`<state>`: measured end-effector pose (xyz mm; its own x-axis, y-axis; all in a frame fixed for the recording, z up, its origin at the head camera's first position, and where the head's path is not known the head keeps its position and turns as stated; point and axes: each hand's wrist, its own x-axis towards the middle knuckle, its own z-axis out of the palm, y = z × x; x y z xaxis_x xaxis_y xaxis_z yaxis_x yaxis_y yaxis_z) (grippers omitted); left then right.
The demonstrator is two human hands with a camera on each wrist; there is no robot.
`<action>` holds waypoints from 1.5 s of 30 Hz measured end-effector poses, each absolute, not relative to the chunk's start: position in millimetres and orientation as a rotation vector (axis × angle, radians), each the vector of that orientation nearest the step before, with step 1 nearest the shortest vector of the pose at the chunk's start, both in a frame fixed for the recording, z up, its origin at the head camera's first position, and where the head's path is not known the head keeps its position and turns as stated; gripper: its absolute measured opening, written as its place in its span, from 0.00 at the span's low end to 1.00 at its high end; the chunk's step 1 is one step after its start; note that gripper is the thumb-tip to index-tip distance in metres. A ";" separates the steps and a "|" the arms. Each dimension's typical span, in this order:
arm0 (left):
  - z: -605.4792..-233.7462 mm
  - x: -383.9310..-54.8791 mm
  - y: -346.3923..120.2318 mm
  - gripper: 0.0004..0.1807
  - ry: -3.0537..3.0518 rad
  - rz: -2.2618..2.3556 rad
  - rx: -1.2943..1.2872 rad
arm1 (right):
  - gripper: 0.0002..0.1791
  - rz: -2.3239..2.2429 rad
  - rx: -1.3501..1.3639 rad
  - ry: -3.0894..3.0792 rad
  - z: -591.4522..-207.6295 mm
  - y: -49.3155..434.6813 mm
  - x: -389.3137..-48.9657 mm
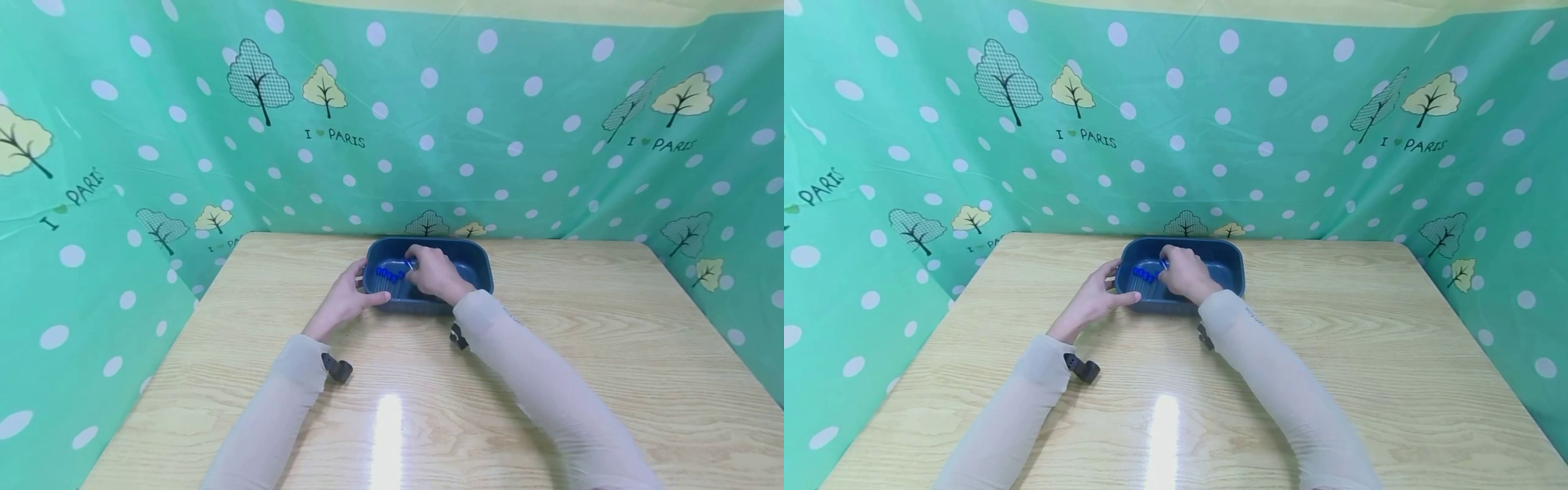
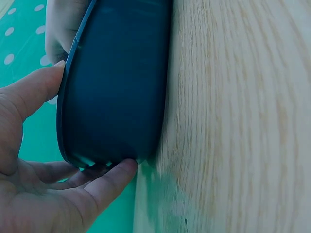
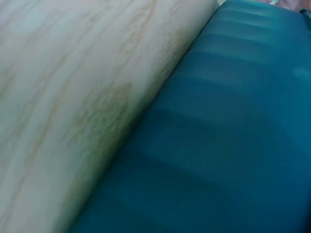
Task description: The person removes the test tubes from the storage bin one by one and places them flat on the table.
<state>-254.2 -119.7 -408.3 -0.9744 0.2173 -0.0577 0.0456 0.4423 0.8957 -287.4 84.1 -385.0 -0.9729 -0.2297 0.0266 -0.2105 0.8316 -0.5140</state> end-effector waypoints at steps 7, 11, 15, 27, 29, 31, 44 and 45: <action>-409.8 -255.2 -120.1 0.53 2.534 1.559 0.228 | 0.23 -0.885 -0.357 2.957 -380.5 90.4 -284.3; -409.8 -254.8 -120.4 0.53 2.538 1.554 0.224 | 0.23 -0.908 -0.378 2.963 -375.8 95.3 -282.5; -409.2 -254.3 -120.3 0.53 2.534 1.556 0.227 | 0.23 -0.956 -0.378 2.951 -370.3 100.8 -280.9; -408.2 -253.5 -120.0 0.53 2.540 1.545 0.207 | 0.22 -1.008 -0.365 2.946 -361.2 114.6 -274.4; -408.3 -253.8 -119.9 0.54 2.547 1.532 0.198 | 0.22 -1.018 -0.369 2.941 -360.1 116.6 -272.8; -408.2 -254.1 -119.7 0.54 2.552 1.524 0.196 | 0.22 -1.027 -0.373 2.937 -359.4 118.6 -271.3; -408.9 -254.1 -119.7 0.54 2.553 1.538 0.209 | 0.22 -1.042 -0.374 2.959 -354.8 127.5 -260.2; -408.8 -254.0 -119.6 0.54 2.552 1.540 0.209 | 0.22 -1.046 -0.373 2.961 -354.3 128.3 -259.4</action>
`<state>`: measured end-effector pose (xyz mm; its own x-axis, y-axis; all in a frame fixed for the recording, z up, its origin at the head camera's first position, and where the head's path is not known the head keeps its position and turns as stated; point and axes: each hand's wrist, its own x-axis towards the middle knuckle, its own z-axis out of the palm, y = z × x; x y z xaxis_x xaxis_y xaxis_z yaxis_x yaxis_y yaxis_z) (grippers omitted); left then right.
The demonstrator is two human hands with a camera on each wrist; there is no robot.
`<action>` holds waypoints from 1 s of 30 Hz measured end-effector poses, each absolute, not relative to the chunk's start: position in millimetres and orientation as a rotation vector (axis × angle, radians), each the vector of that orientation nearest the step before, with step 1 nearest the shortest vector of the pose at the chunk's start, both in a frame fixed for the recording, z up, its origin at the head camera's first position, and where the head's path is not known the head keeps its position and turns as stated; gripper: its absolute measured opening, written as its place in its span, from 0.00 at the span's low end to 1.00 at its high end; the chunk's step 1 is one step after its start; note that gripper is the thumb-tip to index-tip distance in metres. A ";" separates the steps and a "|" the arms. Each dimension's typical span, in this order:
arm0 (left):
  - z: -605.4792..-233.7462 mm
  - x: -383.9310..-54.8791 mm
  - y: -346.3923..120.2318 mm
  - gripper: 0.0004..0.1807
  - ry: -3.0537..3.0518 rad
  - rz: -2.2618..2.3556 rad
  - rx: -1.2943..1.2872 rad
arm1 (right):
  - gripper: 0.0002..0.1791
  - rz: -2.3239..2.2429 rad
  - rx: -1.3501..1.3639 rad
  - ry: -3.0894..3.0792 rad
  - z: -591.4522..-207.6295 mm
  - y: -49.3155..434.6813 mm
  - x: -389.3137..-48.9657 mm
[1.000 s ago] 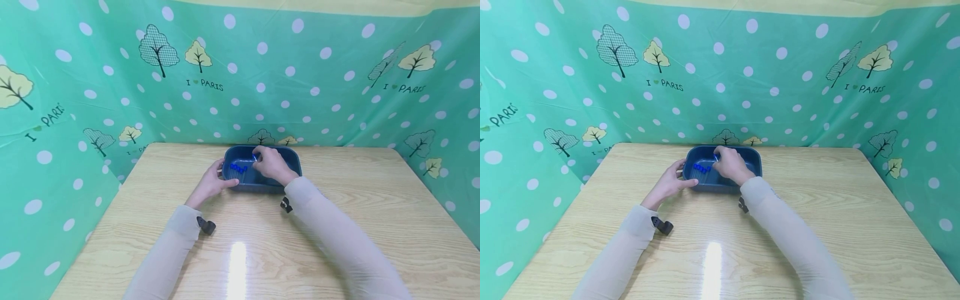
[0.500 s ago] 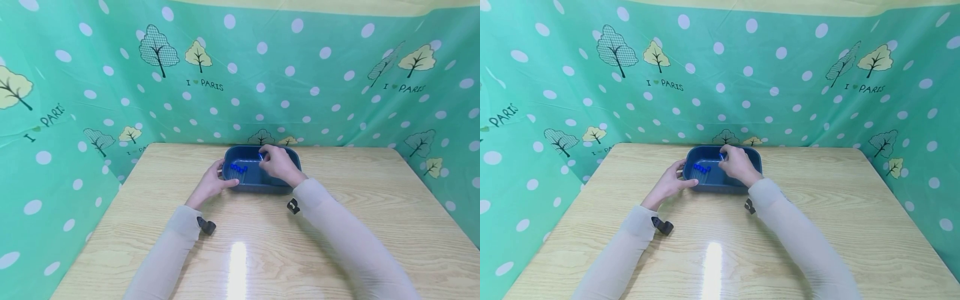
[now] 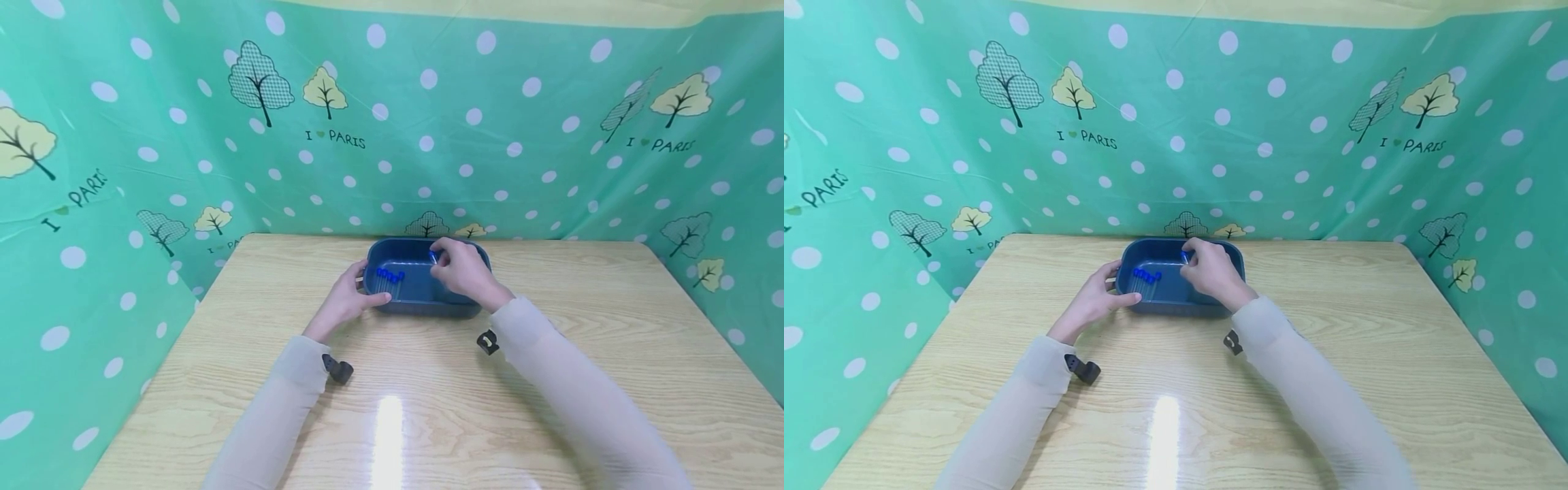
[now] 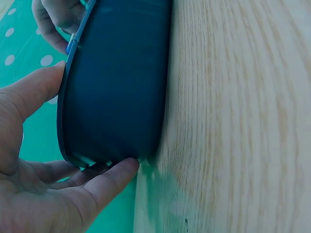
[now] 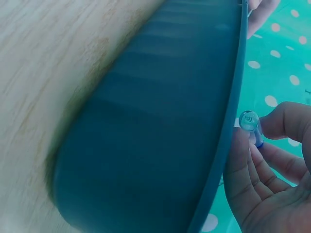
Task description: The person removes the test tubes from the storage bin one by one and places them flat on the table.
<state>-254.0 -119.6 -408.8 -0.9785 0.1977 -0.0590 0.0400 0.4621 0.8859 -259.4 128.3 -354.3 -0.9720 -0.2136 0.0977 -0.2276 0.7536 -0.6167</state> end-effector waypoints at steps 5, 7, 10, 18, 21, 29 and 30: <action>-407.6 -253.9 -119.2 0.54 2.556 1.539 0.212 | 0.23 1.069 0.347 -2.909 -353.0 131.7 -256.8; -407.5 -253.8 -119.2 0.54 2.559 1.535 0.213 | 0.24 1.085 0.340 -2.904 -352.6 132.7 -255.9; -407.5 -253.6 -119.2 0.54 2.564 1.528 0.208 | 0.25 1.118 0.342 -2.900 -351.8 134.4 -254.6; -408.1 -254.2 -119.1 0.53 2.553 1.536 0.212 | 0.25 1.152 0.346 -2.891 -350.7 141.1 -250.9; -407.8 -254.1 -119.1 0.53 2.553 1.535 0.216 | 0.25 1.135 0.348 -2.887 -350.3 143.8 -249.8; -407.1 -252.8 -118.6 0.53 2.558 1.528 0.202 | 0.25 1.126 0.346 -2.882 -350.7 150.9 -245.5; -406.9 -252.7 -118.5 0.53 2.559 1.529 0.201 | 0.25 1.120 0.344 -2.880 -350.6 151.9 -244.9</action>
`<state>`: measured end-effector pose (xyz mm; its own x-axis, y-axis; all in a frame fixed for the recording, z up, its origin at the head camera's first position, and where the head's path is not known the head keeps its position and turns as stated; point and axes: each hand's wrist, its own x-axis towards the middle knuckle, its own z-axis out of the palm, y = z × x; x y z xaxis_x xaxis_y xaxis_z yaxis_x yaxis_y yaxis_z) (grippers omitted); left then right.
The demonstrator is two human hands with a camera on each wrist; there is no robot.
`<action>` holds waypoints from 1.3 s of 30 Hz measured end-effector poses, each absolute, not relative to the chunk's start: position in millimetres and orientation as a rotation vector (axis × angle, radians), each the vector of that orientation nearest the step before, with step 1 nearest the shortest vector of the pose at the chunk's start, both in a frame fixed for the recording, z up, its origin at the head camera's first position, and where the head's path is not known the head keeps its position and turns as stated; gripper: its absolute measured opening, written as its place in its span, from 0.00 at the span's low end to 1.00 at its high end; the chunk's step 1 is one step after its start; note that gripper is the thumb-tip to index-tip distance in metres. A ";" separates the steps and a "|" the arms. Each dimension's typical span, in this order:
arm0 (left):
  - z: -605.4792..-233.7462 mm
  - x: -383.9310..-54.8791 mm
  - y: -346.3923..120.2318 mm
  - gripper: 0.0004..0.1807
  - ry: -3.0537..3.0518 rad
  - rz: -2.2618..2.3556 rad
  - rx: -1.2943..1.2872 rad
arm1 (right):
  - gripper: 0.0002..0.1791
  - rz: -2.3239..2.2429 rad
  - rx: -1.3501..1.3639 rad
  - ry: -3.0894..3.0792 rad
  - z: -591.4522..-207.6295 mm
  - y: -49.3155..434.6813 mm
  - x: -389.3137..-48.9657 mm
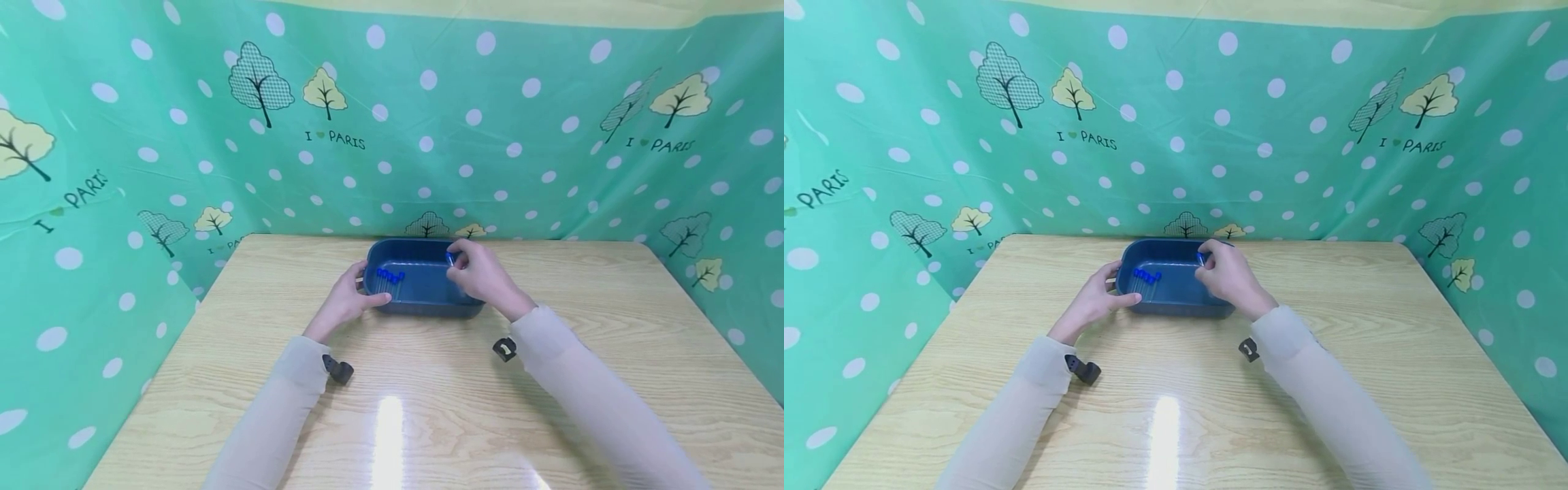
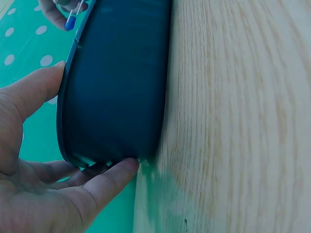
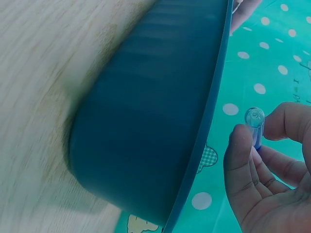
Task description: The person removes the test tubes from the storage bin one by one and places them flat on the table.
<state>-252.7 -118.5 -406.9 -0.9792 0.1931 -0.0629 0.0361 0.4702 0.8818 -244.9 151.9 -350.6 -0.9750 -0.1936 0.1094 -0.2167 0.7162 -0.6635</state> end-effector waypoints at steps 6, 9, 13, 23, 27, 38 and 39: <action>-406.8 -252.4 -118.3 0.53 2.555 1.538 0.202 | 0.25 1.117 0.338 -2.868 -350.2 158.4 -241.2; -407.1 -252.4 -118.1 0.53 2.554 1.537 0.205 | 0.25 1.130 0.336 -2.861 -350.4 161.9 -239.4; -407.2 -252.4 -117.9 0.53 2.556 1.535 0.208 | 0.25 1.150 0.326 -2.861 -351.1 166.3 -237.2; -408.6 -253.7 -118.3 0.54 2.553 1.541 0.212 | 0.24 1.084 0.317 -2.864 -351.3 176.9 -236.3; -407.9 -253.7 -118.3 0.54 2.547 1.542 0.214 | 0.24 1.046 0.299 -2.862 -350.7 181.3 -235.9; -406.7 -252.4 -118.2 0.54 2.549 1.545 0.211 | 0.25 1.073 0.260 -2.861 -352.5 192.1 -236.4; -406.6 -252.3 -118.4 0.54 2.546 1.551 0.213 | 0.25 1.080 0.254 -2.860 -352.4 193.0 -236.6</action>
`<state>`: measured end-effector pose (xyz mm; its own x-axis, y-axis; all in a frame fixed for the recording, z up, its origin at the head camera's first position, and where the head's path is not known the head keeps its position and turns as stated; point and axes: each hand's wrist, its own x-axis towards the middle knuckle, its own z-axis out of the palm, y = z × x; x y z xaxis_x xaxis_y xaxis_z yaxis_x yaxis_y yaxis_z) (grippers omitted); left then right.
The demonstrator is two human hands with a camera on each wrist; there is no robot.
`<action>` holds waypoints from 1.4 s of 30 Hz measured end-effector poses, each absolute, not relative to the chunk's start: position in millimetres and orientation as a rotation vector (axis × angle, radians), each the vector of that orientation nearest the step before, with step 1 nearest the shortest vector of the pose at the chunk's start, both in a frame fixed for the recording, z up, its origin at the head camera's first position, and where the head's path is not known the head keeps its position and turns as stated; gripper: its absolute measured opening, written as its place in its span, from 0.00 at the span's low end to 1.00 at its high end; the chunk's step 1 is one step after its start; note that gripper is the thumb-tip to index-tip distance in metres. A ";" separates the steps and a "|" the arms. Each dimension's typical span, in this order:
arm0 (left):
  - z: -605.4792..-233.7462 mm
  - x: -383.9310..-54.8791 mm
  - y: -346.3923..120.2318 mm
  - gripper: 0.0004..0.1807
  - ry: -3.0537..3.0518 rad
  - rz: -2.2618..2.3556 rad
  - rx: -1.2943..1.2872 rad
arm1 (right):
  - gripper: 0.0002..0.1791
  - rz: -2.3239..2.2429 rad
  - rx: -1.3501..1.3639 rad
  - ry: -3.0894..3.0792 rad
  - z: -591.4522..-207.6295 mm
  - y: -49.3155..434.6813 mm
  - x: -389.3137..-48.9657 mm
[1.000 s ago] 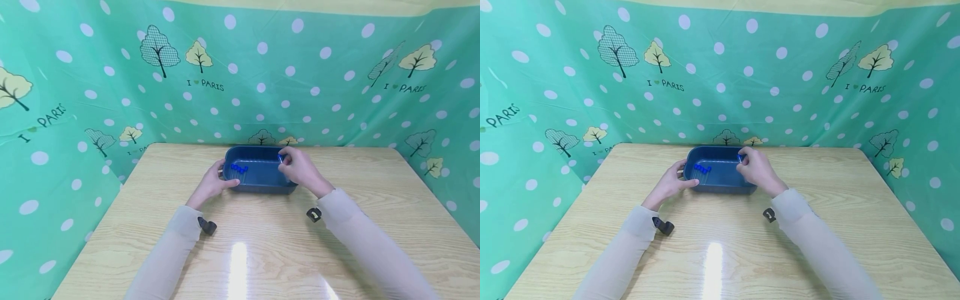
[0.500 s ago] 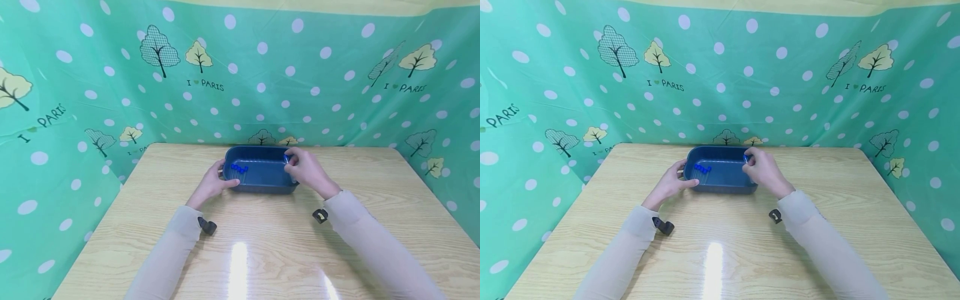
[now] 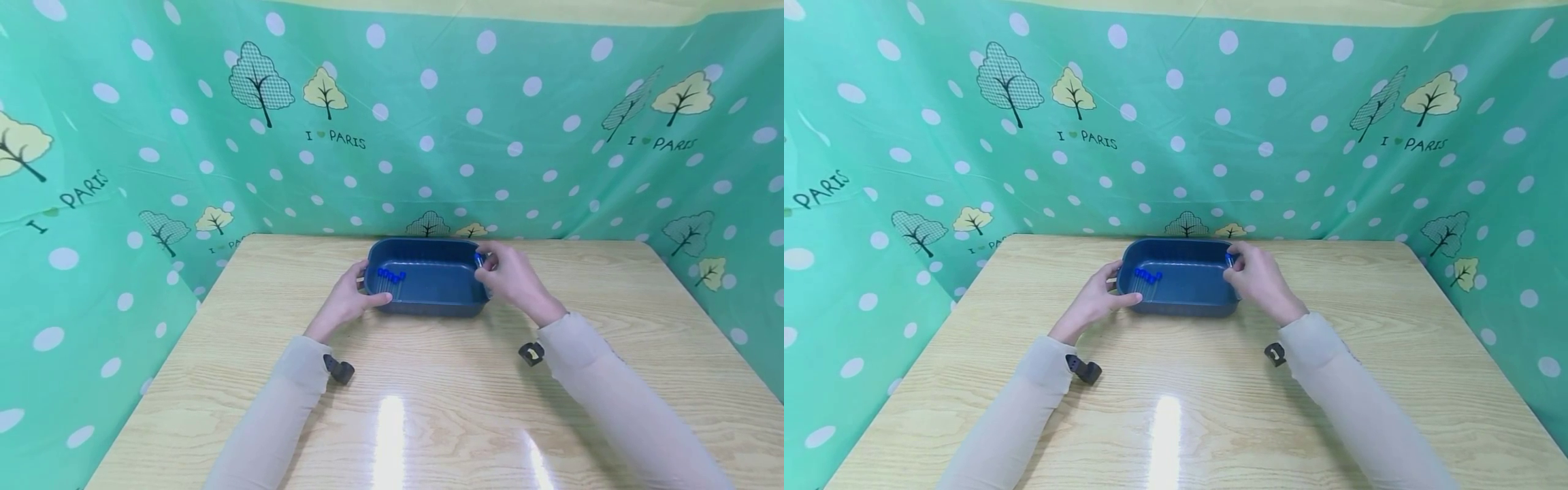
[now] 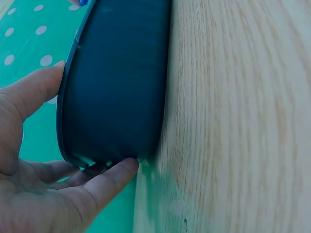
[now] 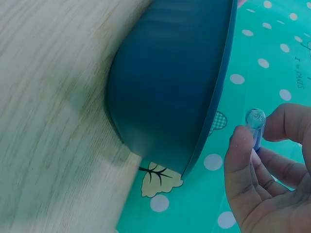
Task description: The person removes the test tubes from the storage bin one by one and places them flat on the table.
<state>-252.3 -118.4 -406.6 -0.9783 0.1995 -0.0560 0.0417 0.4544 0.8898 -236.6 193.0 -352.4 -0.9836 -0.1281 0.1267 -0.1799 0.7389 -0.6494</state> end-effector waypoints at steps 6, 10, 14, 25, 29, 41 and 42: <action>-406.8 -252.1 -118.7 0.53 2.536 1.570 0.209 | 0.26 1.111 0.202 -2.854 -353.2 198.5 -238.1; -407.2 -252.3 -118.7 0.54 2.541 1.555 0.204 | 0.25 1.119 0.194 -2.848 -355.2 201.3 -239.7; -407.7 -253.0 -118.7 0.54 2.545 1.545 0.208 | 0.25 1.122 0.203 -2.847 -357.8 203.7 -241.3; -407.4 -253.1 -119.0 0.54 2.545 1.544 0.216 | 0.24 1.124 0.168 -2.850 -361.9 209.4 -242.2; -407.5 -252.6 -119.2 0.54 2.551 1.539 0.211 | 0.25 1.129 0.129 -2.865 -362.5 213.0 -243.4; -406.9 -251.3 -118.9 0.54 2.564 1.531 0.208 | 0.24 1.118 0.105 -2.871 -369.1 223.7 -250.0; -407.1 -251.1 -118.6 0.54 2.565 1.527 0.209 | 0.24 1.113 0.106 -2.871 -369.3 224.2 -249.9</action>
<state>-251.1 -118.6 -407.1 -0.9792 0.1947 -0.0565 0.0432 0.4725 0.8803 -249.9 224.2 -369.3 -0.9958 -0.0418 0.0816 -0.0859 0.7369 -0.6705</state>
